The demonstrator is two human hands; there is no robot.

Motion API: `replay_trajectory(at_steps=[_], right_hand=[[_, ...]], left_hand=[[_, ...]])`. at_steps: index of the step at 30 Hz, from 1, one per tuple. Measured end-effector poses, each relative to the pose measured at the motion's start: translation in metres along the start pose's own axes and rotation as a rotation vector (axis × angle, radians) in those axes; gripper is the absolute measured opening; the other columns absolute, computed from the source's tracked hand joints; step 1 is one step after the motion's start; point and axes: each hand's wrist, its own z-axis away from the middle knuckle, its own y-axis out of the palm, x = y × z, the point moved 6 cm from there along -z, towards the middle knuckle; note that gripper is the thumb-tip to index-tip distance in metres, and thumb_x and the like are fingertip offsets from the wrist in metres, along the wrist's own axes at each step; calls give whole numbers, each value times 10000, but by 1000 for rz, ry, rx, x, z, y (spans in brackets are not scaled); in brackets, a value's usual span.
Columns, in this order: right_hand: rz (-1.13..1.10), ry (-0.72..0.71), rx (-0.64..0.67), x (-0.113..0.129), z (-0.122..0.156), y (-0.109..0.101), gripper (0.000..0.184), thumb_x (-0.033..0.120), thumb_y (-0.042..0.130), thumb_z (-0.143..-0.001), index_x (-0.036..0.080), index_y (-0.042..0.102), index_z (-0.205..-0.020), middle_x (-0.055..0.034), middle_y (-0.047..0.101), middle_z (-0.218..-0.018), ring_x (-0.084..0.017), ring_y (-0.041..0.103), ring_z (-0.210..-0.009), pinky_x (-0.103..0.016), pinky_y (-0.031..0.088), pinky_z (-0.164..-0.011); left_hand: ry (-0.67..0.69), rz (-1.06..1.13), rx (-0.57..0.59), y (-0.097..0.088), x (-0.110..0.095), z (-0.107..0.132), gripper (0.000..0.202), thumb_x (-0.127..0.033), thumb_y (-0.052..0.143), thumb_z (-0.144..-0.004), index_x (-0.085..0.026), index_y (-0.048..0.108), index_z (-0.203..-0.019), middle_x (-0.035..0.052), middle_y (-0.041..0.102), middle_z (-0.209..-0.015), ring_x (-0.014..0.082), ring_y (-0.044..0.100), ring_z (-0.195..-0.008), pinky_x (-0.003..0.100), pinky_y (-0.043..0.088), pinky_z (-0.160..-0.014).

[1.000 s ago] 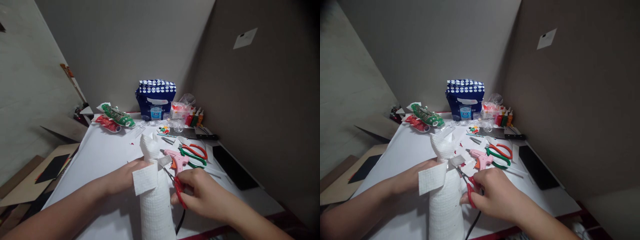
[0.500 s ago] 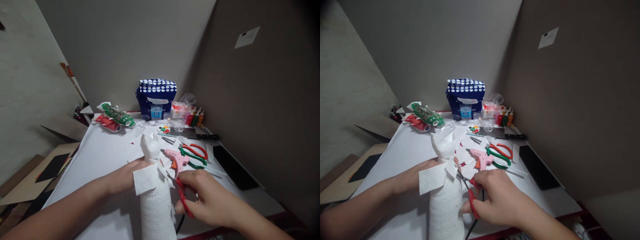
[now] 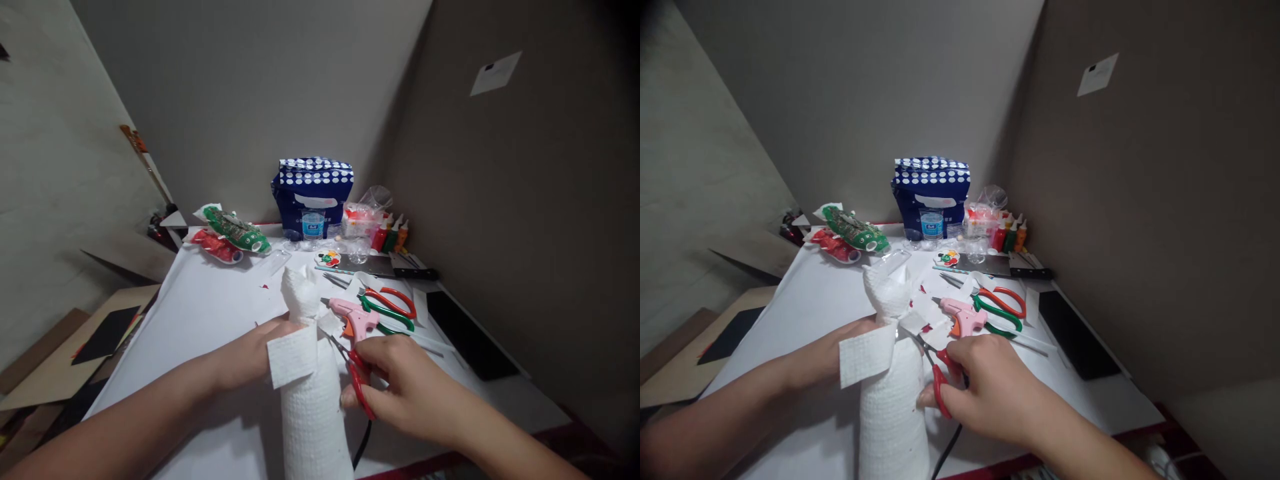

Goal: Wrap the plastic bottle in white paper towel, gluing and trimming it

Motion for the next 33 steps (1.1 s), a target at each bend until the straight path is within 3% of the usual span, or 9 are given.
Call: replay_trajectory(at_steps=[7, 14, 17, 24, 33], right_hand=[[-75, 30, 31, -4, 4, 2, 420, 500, 683, -765, 190, 452, -599, 46, 474, -596, -106, 350, -569, -258, 237, -531], [-529, 127, 210, -8, 2, 15, 339, 304, 616, -770, 193, 383, -551, 69, 308, -542, -96, 291, -553, -244, 235, -505], [-437, 133, 185, -10, 8, 15, 327, 297, 658, -750, 192, 404, -574, 67, 361, -565, -98, 321, -565, -241, 242, -502], [-65, 81, 26, -8, 18, 7, 349, 460, 705, -756, 197, 499, -654, 40, 547, -638, -116, 412, -593, -259, 270, -558], [-28, 48, 21, -3, 2, 5, 402, 524, 678, -778, 197, 494, -634, 36, 547, -616, -109, 398, -573, -251, 254, -530]], left_hand=[[-34, -5, -77, -5, 7, 0, 238, -381, 617, -818, -153, 682, -841, 54, 653, -869, 207, 535, -806, 298, 455, -725], [17, -17, -44, -7, 10, 0, 292, -418, 565, -876, -154, 686, -847, 73, 654, -884, 222, 553, -833, 308, 461, -752], [4, -27, -60, -8, 12, 0, 282, -421, 589, -859, -158, 689, -857, 73, 662, -892, 230, 560, -847, 313, 466, -763], [-40, 11, -105, -9, 13, 0, 255, -389, 631, -814, -156, 661, -913, 62, 667, -908, 225, 560, -831, 317, 461, -750], [-23, -48, -112, -7, 9, -1, 277, -421, 646, -783, -156, 614, -857, 70, 628, -943, 245, 550, -886, 343, 467, -787]])
